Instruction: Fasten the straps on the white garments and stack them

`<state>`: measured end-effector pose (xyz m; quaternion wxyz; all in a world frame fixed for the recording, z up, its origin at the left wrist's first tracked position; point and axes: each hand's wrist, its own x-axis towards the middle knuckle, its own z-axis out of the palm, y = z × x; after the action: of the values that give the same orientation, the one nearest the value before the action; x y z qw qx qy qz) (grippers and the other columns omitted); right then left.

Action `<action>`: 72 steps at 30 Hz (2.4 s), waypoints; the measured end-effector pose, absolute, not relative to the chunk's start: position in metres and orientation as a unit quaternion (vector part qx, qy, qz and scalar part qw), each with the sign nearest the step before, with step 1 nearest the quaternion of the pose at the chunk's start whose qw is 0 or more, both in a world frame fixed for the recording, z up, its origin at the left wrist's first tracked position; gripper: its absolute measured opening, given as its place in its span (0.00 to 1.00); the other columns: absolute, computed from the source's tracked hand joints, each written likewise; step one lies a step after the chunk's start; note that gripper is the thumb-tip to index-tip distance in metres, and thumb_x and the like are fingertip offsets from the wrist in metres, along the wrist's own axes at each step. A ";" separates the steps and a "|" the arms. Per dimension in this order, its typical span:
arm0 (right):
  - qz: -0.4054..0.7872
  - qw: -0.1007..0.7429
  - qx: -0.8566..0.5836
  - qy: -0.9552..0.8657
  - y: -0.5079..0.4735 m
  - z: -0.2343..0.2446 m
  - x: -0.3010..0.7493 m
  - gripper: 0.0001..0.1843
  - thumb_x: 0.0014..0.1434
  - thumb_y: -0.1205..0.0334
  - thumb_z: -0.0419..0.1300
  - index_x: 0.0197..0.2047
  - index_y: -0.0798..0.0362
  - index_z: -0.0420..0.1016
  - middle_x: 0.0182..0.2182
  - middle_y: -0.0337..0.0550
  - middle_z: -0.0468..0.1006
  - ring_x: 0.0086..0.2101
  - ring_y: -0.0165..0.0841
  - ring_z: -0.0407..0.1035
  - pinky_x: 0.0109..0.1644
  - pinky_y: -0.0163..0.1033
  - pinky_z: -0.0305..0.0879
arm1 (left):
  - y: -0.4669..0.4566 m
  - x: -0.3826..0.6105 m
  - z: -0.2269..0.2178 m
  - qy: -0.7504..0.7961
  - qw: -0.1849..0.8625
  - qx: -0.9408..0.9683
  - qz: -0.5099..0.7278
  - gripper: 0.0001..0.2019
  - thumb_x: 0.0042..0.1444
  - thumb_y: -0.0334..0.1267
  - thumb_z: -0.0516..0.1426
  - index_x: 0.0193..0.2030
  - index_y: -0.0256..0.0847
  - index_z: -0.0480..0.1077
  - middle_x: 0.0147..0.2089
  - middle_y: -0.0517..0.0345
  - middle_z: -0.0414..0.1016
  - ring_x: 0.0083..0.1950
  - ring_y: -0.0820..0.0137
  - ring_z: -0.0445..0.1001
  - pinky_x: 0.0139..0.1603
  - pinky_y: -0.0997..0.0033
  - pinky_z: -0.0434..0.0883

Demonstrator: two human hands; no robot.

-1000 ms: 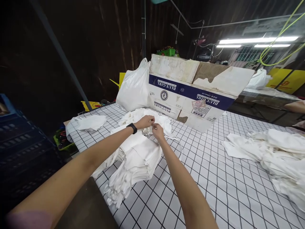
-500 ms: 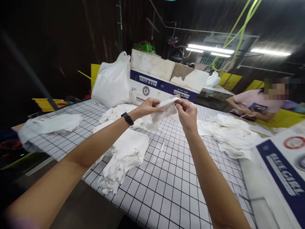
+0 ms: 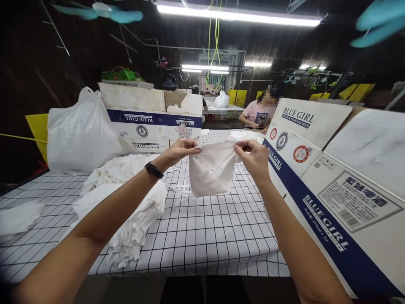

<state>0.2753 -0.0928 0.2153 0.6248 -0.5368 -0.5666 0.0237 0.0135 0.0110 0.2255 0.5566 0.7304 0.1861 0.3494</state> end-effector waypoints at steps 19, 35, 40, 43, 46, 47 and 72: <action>0.025 0.541 -0.632 -0.554 -0.135 0.112 0.328 0.14 0.49 0.61 0.59 0.37 0.52 0.84 0.31 0.45 0.83 0.30 0.39 0.72 0.41 0.44 0.70 | -0.083 0.040 0.206 0.325 0.404 0.708 0.479 0.05 0.54 0.34 0.63 0.30 0.36 0.74 0.29 0.60 0.73 0.30 0.77 0.68 0.31 0.77 0.63; 0.216 0.362 -0.659 -0.623 -0.168 0.021 0.331 0.11 0.55 0.54 0.60 0.35 0.51 0.79 0.30 0.45 0.81 0.33 0.40 0.72 0.39 0.42 0.64 | -0.133 0.022 0.061 0.552 0.151 0.730 0.374 0.08 0.61 0.40 0.58 0.33 0.41 0.71 0.32 0.60 0.75 0.35 0.70 0.72 0.39 0.70 0.68; 0.272 0.279 -0.620 -0.681 -0.190 -0.012 0.335 0.23 0.53 0.44 0.65 0.44 0.54 0.79 0.44 0.53 0.81 0.45 0.48 0.72 0.48 0.48 0.68 | -0.150 0.015 0.007 0.580 0.147 0.750 0.281 0.05 0.51 0.32 0.61 0.29 0.41 0.68 0.35 0.56 0.75 0.41 0.63 0.72 0.44 0.65 0.68; 0.284 0.290 -0.598 -0.691 -0.204 -0.014 0.339 0.28 0.52 0.40 0.68 0.47 0.53 0.79 0.47 0.54 0.81 0.51 0.51 0.71 0.53 0.50 0.68 | -0.152 0.016 0.002 0.579 0.138 0.758 0.266 0.05 0.52 0.32 0.62 0.30 0.41 0.69 0.38 0.53 0.74 0.44 0.61 0.71 0.47 0.62 0.67; 0.283 0.327 -0.594 -0.678 -0.216 -0.017 0.341 0.26 0.56 0.39 0.66 0.47 0.51 0.80 0.48 0.52 0.81 0.51 0.49 0.73 0.55 0.50 0.69 | -0.154 0.016 0.001 0.562 0.129 0.779 0.245 0.05 0.56 0.33 0.62 0.40 0.40 0.75 0.38 0.55 0.74 0.44 0.61 0.71 0.47 0.61 0.66; 0.277 0.341 -0.597 -0.671 -0.219 -0.019 0.341 0.24 0.57 0.40 0.65 0.46 0.51 0.80 0.47 0.51 0.82 0.50 0.47 0.74 0.54 0.49 0.69 | -0.155 0.016 0.001 0.553 0.119 0.791 0.233 0.08 0.58 0.33 0.62 0.45 0.40 0.76 0.39 0.54 0.75 0.45 0.60 0.71 0.47 0.60 0.66; 0.091 0.442 -0.628 -0.634 -0.221 -0.053 0.319 0.10 0.66 0.57 0.57 0.41 0.51 0.79 0.38 0.45 0.82 0.38 0.39 0.78 0.45 0.41 0.72 | -0.197 0.001 -0.044 0.492 -0.012 0.808 0.323 0.09 0.63 0.24 0.54 0.45 0.41 0.67 0.39 0.54 0.71 0.44 0.61 0.69 0.46 0.61 0.71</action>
<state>0.3190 -0.2210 -0.0531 0.4415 -0.6283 -0.6341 0.0908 0.0011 -0.1971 -0.0442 -0.0120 0.8081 0.4922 0.3233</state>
